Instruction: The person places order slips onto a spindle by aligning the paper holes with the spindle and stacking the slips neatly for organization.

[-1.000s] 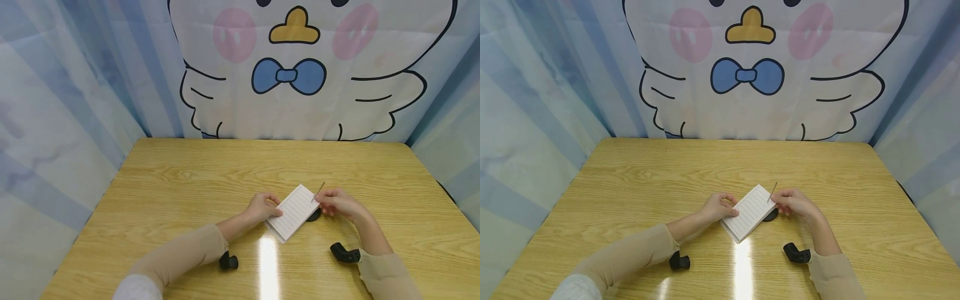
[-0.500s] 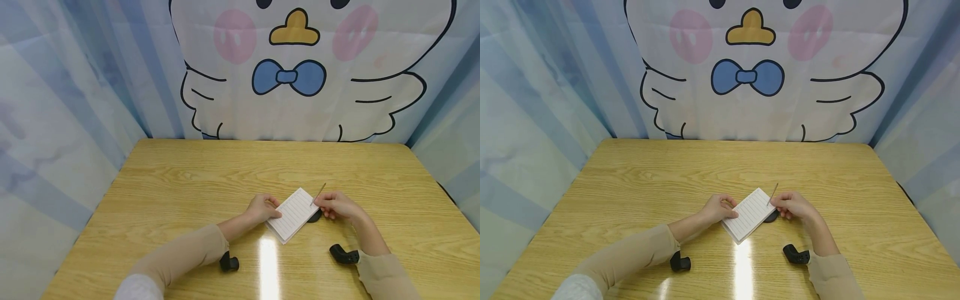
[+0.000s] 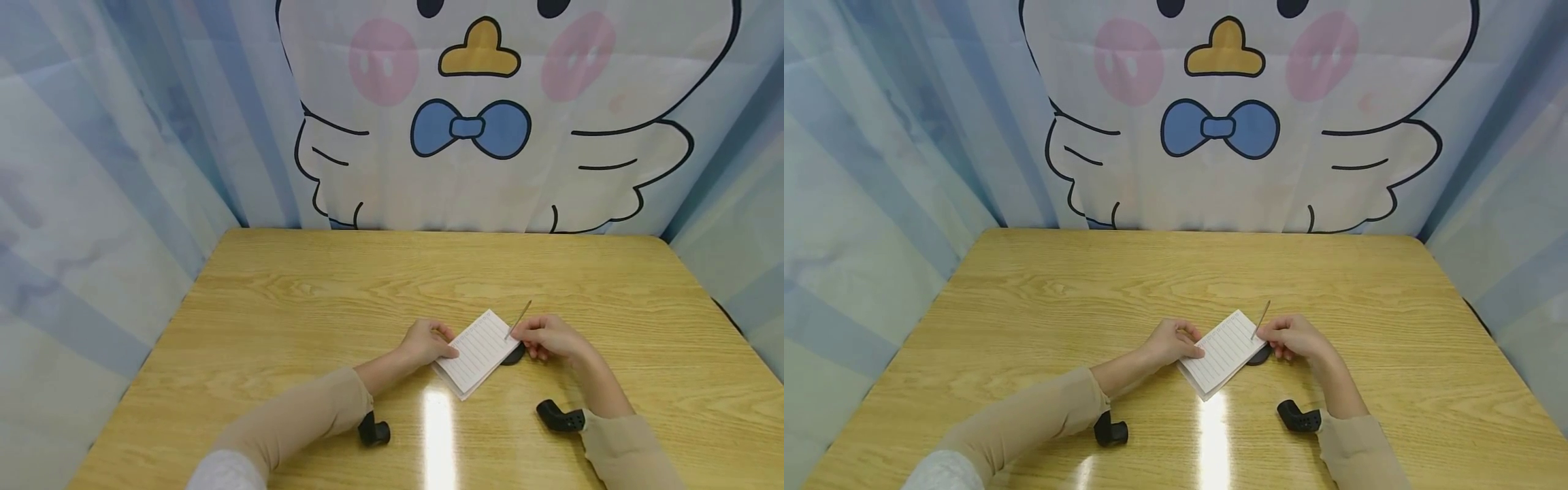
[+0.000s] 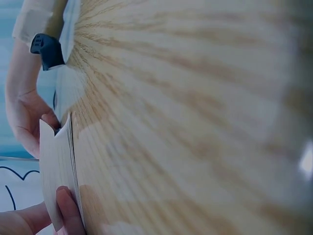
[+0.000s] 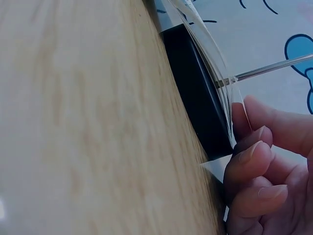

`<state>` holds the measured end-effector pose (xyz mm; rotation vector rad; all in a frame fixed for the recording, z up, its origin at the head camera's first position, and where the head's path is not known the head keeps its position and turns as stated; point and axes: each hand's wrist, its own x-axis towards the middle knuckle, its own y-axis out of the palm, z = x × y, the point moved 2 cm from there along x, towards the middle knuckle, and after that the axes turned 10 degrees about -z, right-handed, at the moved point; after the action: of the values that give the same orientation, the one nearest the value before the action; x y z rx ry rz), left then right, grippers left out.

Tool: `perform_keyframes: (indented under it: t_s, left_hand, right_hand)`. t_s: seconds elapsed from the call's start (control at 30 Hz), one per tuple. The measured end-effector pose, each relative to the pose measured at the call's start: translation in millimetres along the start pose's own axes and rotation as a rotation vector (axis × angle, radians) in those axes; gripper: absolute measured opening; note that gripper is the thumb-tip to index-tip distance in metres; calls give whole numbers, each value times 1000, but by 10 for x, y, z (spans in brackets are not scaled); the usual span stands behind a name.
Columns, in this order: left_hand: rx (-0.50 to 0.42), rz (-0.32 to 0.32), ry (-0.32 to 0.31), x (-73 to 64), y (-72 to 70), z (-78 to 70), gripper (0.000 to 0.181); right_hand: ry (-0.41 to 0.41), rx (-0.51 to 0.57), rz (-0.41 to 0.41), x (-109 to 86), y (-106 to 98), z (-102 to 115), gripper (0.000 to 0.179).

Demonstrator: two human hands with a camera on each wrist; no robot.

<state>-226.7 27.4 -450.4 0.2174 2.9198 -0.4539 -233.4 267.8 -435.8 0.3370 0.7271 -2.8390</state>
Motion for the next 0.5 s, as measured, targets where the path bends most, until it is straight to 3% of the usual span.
perform_keyframes:
  t_s: [0.2, 0.5]
  left_hand:
    - [3, -1, 4, 0, -6, 4, 18]
    - [-34, 51, 6, 0, -35, 20, 18]
  right_hand:
    - [6, -13, -10, 0, 7, -11, 20]
    - [12, -16, -9, 4, 5, -9, 22]
